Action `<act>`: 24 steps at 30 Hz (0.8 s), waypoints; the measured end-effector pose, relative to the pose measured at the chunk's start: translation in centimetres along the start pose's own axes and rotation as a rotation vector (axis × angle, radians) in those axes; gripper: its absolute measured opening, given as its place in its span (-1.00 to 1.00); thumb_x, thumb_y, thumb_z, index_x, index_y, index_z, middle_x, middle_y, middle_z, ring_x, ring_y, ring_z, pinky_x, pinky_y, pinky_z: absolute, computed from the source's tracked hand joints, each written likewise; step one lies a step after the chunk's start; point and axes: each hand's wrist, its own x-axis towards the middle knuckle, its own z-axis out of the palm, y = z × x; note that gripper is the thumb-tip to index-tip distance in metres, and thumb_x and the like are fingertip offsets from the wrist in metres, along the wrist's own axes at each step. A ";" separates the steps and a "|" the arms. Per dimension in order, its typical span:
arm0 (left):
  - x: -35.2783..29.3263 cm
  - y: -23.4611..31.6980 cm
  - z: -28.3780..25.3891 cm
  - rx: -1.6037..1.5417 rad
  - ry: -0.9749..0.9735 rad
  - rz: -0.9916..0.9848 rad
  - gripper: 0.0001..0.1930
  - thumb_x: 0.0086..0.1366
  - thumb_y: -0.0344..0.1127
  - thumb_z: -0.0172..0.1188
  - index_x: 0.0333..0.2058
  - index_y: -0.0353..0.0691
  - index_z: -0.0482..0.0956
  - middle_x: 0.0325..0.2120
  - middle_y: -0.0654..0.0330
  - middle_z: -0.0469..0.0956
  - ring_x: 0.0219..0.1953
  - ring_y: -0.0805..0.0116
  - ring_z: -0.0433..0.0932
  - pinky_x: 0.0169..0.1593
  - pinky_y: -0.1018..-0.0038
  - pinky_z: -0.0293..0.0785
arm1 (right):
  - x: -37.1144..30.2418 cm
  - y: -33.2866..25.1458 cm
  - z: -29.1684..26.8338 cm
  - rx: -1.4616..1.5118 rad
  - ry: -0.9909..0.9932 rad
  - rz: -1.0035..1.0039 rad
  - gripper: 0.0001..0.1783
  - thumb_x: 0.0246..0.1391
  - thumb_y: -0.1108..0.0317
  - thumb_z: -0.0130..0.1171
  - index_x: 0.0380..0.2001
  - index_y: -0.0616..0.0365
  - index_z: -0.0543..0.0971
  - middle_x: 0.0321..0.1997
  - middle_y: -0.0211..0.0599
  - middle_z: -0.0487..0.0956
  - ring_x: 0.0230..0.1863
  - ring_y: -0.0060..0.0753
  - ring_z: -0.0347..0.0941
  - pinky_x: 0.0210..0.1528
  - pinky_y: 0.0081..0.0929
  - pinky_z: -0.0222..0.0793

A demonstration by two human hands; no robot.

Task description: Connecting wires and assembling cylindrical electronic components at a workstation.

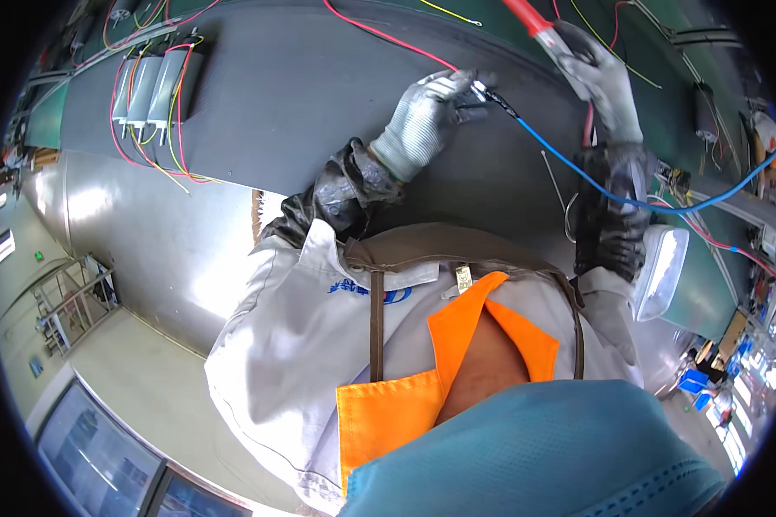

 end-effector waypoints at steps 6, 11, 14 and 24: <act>0.6 0.3 0.5 0.057 -0.056 0.042 -0.66 0.54 -0.21 0.05 0.10 -0.31 0.53 0.11 -0.02 0.59 0.12 0.20 0.58 0.27 0.11 0.46 | 7.3 2.2 -0.3 -0.579 -0.031 0.080 -0.49 0.12 0.51 0.29 0.18 0.35 0.56 0.11 -0.24 0.65 0.08 -0.48 0.56 0.17 -0.59 0.43; 1.1 0.7 0.2 0.095 -0.098 0.031 -0.60 0.52 -0.10 0.08 0.06 -0.37 0.53 0.09 0.04 0.59 0.07 0.29 0.58 0.25 0.21 0.50 | 3.0 0.0 1.9 -0.745 0.163 -0.176 -0.55 0.08 0.37 0.29 0.09 0.14 0.63 -0.10 -0.01 0.70 -0.17 -0.26 0.65 -0.07 -0.34 0.55; 1.2 0.2 -0.5 -0.009 -0.033 -0.003 -0.63 0.52 -0.19 0.05 0.07 -0.40 0.49 -0.02 -0.04 0.57 0.08 0.09 0.58 0.30 0.05 0.44 | -4.4 -1.6 -0.6 -0.802 0.213 -0.060 -0.53 -0.03 0.44 0.17 0.03 0.17 0.62 -0.19 0.01 0.65 -0.21 -0.01 0.60 -0.12 -0.20 0.51; 3.7 -0.8 -0.7 -0.015 -0.103 -0.164 -0.62 0.56 -0.03 0.02 0.03 -0.25 0.52 0.01 -0.03 0.59 0.07 -0.02 0.59 0.21 -0.05 0.47 | -22.0 1.8 -2.0 -1.336 0.561 0.046 -0.16 -0.11 0.38 0.43 0.31 0.09 0.40 0.06 0.02 0.54 0.07 0.14 0.47 0.15 -0.05 0.40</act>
